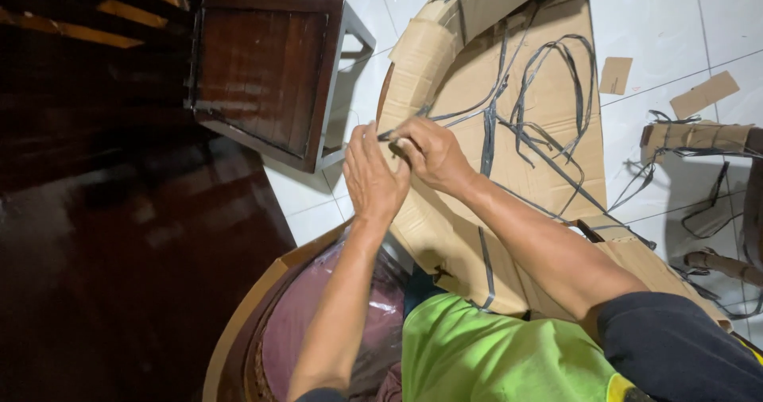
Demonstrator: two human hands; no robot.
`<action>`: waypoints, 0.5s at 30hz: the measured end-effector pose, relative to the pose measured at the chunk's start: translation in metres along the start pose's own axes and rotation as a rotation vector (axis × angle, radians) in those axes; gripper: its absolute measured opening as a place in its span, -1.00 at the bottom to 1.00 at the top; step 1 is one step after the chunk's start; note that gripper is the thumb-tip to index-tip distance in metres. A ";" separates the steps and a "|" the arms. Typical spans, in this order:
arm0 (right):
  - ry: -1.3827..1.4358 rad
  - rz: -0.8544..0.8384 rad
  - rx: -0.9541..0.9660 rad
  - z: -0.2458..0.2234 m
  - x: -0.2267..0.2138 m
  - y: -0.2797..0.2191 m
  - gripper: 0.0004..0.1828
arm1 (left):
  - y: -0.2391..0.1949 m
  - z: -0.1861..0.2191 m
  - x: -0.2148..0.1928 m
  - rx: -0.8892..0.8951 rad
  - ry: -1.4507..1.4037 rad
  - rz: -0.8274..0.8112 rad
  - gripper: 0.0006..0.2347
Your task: The person picks up a piece of cardboard and a bundle of black cords. They proceed to tie the cords around the cardboard piece using their hands, securing it in place.
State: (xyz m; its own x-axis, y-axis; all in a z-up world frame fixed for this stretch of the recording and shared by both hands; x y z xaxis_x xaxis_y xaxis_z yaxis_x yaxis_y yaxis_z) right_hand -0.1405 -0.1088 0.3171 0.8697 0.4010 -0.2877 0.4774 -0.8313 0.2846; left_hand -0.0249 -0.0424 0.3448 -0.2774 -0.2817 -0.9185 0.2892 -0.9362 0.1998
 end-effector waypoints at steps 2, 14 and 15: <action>0.034 -0.005 -0.018 -0.008 0.003 0.006 -0.96 | -0.010 -0.004 0.006 -0.091 0.045 0.018 -0.44; 0.066 -0.044 0.006 -0.024 0.000 0.012 -0.91 | -0.014 -0.009 0.024 -0.162 0.047 0.010 -0.56; 0.075 -0.033 0.025 -0.022 0.000 0.013 -0.92 | -0.012 -0.010 0.023 -0.224 0.004 -0.045 -0.52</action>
Point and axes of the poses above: each hand's wrist, its own y-axis towards the middle knuckle, its own x-axis out of the palm, z = x × y, the point moved 3 cm from there along y, towards the middle knuckle, and after that the axes turned 8 degrees about y, right-handed, at the moved point
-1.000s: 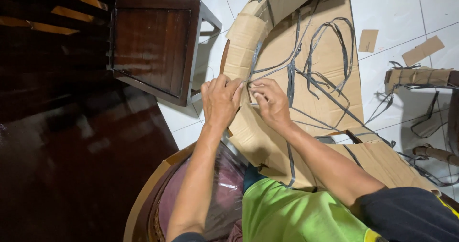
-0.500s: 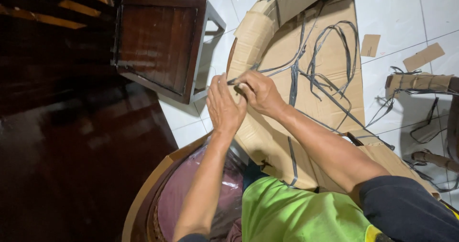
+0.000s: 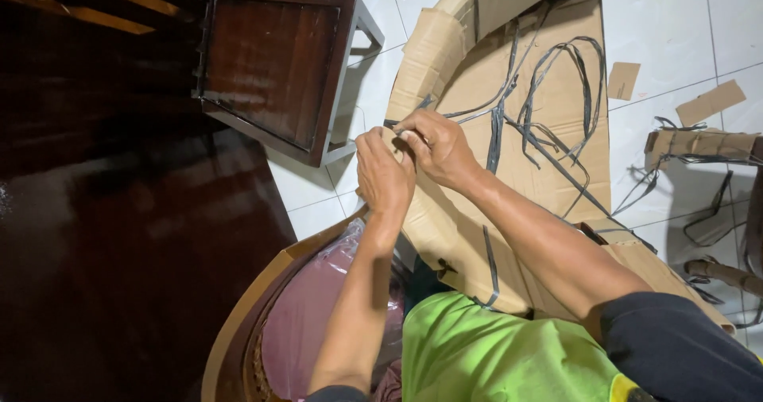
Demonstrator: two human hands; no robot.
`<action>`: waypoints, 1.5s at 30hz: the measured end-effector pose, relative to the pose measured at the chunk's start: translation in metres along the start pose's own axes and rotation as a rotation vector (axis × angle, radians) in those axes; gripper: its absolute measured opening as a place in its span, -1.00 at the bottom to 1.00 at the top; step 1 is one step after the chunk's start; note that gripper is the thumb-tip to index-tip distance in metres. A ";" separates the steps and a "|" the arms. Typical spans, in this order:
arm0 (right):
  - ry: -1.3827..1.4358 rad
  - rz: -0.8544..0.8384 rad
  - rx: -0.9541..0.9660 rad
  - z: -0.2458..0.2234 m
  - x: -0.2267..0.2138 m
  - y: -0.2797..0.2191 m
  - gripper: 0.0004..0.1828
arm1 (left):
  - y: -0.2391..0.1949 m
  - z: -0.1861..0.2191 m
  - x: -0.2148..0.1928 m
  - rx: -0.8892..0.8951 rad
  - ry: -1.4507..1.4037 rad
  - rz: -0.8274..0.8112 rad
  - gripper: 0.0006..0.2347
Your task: The person picks up a piece of cardboard and a bundle of black cords. They proceed to tie the cords around the cardboard piece using their hands, securing it in place.
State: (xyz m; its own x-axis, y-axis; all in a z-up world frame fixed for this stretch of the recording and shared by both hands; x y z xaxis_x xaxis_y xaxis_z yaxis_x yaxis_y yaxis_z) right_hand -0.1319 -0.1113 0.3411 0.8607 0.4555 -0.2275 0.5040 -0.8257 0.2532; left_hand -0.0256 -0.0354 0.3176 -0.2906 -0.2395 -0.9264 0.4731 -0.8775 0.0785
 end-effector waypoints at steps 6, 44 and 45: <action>-0.006 -0.011 0.015 -0.007 -0.001 0.002 -0.93 | -0.011 -0.009 0.007 0.059 0.128 -0.087 -0.65; -0.156 -0.197 0.546 -0.007 0.001 0.012 -0.83 | 0.007 -0.015 -0.031 0.158 -0.425 -0.040 -0.89; -0.129 -0.189 0.541 -0.007 0.001 0.012 -0.83 | 0.008 -0.016 -0.030 0.210 -0.364 -0.041 -0.88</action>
Point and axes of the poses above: each hand's wrist, its own y-axis towards the middle knuckle, its own x-axis out of the palm, z = x × y, the point moved 3 cm from there along y, towards the middle knuckle, and after that the axes turned 8 degrees about y, right-handed, at the moved point
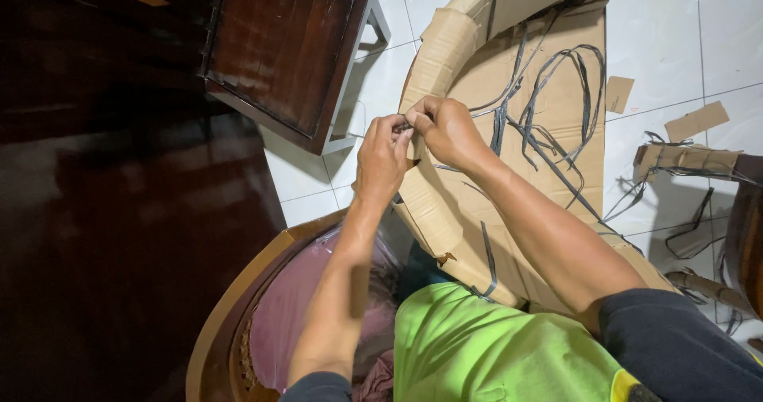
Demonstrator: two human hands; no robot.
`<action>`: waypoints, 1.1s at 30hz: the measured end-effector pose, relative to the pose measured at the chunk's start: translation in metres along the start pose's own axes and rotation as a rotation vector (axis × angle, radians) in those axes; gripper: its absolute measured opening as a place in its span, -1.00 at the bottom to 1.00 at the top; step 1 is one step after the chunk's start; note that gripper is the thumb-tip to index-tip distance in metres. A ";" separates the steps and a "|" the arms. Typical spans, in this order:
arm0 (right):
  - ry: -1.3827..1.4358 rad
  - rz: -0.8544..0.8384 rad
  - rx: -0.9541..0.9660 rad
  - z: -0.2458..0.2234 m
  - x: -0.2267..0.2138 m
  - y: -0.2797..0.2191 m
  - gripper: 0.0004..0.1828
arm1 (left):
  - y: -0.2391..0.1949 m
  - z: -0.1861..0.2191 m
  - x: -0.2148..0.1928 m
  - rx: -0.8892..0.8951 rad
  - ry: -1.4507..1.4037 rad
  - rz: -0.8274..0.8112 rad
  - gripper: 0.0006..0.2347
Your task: The person picks up a piece of cardboard and a bundle of black cords. They proceed to tie the cords around the cardboard piece using their hands, securing it in place.
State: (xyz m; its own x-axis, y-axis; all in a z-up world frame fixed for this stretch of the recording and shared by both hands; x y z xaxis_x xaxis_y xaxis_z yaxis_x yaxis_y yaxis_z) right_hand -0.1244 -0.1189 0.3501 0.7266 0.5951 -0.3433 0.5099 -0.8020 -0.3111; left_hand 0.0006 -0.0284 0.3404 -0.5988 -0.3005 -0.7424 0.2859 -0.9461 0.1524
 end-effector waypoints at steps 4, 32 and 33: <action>-0.010 0.011 -0.038 0.009 0.004 0.004 -0.81 | -0.001 -0.010 0.009 0.158 0.260 0.021 -0.90; -0.063 0.078 -0.248 -0.004 -0.037 -0.031 -0.78 | 0.028 -0.006 0.002 -0.283 -0.493 -0.343 -0.85; -0.114 0.071 -0.301 -0.012 -0.036 -0.027 -0.76 | 0.029 -0.004 0.003 -0.218 -0.435 -0.313 -0.85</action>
Point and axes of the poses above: each hand's wrist, its own y-axis towards the middle knuckle, its own x-axis out of the palm, z = x × y, the point moved 3 cm from there along y, towards the middle knuckle, and after that the axes turned 8 degrees about y, right-handed, at the moved point
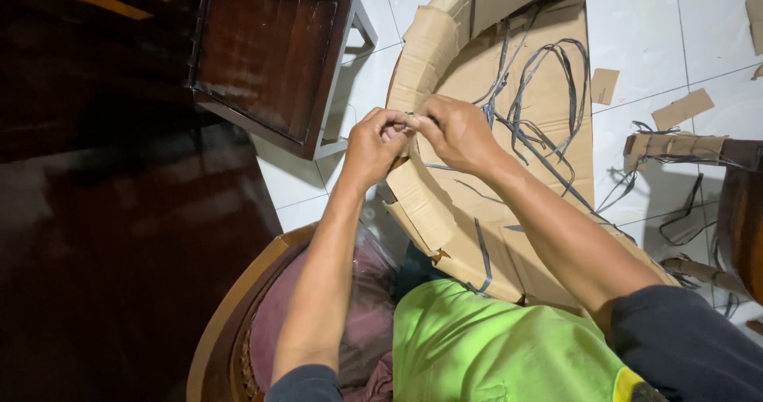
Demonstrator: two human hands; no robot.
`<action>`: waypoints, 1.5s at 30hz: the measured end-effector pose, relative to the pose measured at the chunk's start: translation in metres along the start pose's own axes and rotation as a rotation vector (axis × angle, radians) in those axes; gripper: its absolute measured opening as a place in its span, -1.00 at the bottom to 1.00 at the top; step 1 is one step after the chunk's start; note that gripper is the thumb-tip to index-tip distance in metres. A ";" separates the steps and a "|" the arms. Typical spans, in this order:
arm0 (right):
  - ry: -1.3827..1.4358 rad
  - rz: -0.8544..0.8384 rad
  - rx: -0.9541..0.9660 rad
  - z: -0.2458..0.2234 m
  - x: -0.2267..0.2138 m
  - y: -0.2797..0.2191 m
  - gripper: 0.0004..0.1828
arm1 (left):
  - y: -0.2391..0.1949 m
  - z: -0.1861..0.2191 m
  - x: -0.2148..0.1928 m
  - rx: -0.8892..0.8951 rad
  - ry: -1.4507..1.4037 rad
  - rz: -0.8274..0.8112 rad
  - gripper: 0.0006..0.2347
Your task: The person picks up a piece of cardboard and a bundle of black cords. They proceed to tie the cords around the cardboard piece using their hands, securing it in place.
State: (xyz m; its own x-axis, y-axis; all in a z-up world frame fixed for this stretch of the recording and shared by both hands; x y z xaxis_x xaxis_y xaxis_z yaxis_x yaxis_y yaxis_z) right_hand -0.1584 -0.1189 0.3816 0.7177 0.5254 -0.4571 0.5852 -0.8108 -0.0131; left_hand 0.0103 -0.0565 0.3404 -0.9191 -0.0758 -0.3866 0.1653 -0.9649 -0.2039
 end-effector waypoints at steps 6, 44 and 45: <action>-0.122 0.241 -0.251 0.000 -0.006 0.022 -0.78 | 0.000 -0.001 0.004 0.017 0.044 0.066 -0.94; -0.142 0.209 -0.210 0.040 0.058 0.002 -0.90 | -0.010 -0.005 0.022 -0.030 0.472 0.205 -0.63; -0.234 0.174 -0.218 0.045 0.060 0.002 -0.92 | -0.011 -0.003 0.023 0.172 0.656 0.323 -0.69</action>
State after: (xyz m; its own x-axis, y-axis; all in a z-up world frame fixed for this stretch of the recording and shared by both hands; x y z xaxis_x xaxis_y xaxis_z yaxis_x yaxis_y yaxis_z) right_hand -0.1311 -0.1005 0.3144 0.7227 0.2908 -0.6270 0.5465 -0.7958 0.2609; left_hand -0.0116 -0.0470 0.3306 -0.4234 -0.2484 -0.8712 0.2826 -0.9499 0.1335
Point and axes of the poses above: each hand's wrist, its own y-axis towards the middle knuckle, its own x-axis out of the palm, z = x × y, the point moved 3 cm from there along y, towards the middle knuckle, and after that the axes turned 8 degrees about y, right-handed, at the moved point
